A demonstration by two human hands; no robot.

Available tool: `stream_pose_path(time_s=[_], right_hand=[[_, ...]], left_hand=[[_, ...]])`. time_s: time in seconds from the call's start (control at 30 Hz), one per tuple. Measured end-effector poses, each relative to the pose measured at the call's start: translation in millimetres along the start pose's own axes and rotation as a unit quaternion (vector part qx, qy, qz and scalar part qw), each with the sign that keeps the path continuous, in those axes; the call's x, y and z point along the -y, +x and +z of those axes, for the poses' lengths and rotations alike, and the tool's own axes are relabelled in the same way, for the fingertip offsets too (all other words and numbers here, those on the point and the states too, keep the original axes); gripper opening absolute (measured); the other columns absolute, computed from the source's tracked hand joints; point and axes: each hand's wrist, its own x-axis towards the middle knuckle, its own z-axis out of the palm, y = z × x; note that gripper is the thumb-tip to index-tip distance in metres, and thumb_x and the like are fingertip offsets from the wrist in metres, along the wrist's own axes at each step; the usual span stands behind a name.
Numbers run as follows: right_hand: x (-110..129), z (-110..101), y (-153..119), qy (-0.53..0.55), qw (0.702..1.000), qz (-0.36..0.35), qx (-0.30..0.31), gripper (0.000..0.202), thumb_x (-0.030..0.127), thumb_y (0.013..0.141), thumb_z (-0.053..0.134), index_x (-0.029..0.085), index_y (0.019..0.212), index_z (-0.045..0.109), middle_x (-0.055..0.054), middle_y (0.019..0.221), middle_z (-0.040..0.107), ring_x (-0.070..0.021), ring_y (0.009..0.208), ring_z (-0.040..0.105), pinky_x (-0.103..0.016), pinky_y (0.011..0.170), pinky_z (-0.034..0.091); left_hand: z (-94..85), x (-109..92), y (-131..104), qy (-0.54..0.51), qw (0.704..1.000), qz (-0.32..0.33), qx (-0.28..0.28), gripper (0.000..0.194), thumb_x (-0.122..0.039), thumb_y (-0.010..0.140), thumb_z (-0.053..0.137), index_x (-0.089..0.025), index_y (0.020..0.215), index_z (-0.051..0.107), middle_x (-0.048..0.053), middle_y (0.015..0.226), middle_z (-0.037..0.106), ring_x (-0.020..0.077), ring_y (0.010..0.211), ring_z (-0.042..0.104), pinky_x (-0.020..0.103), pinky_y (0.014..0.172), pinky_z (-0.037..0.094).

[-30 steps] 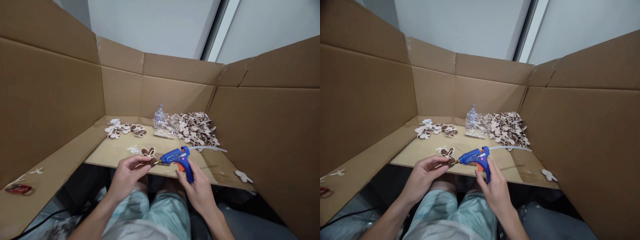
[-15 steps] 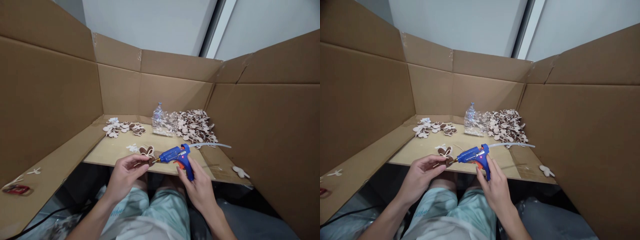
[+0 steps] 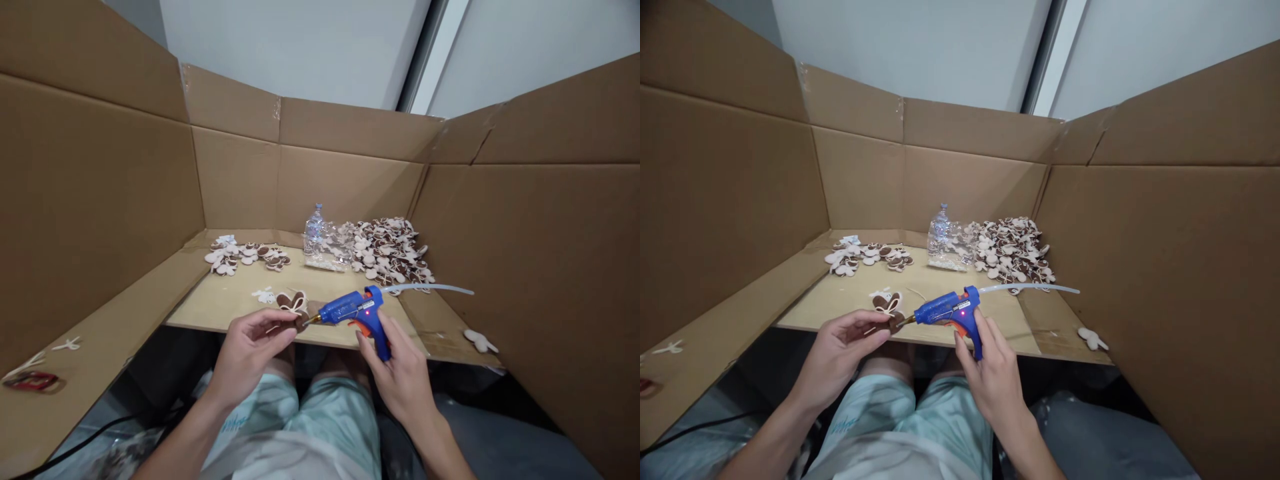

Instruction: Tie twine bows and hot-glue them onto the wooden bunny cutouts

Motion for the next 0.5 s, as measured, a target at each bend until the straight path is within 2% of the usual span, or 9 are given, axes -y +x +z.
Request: stream_pose_path(time_s=[0.37,0.5], right_hand=[[1.7,-2.8,0.7,-0.031,0.999,0.002,-0.021,0.040,0.039,0.093,0.049,0.014,0.124,0.056,-0.016,0.102,0.069,-0.0269,0.091,0.068,-0.035,0.074,0.056],[-7.5,0.8,3.2,-0.041,0.999,0.023,-0.002,0.042,0.039,0.094,0.046,0.015,0.126,0.055,-0.015,0.101,0.068,-0.0269,0.089,0.067,-0.037,0.074,0.054]], left_hand=[[-0.1,-0.9,-0.1,0.001,1.000,-0.001,-0.005,0.014,-0.021,0.074,0.076,-0.022,0.088,0.076,0.002,0.090,0.077,0.0172,0.088,0.071,0.023,0.080,0.056],[-1.1,0.3,1.8,-0.002,1.000,-0.010,-0.009,0.015,-0.022,0.074,0.076,-0.019,0.089,0.075,0.004,0.091,0.077,0.0196,0.089,0.071,0.027,0.083,0.056]])
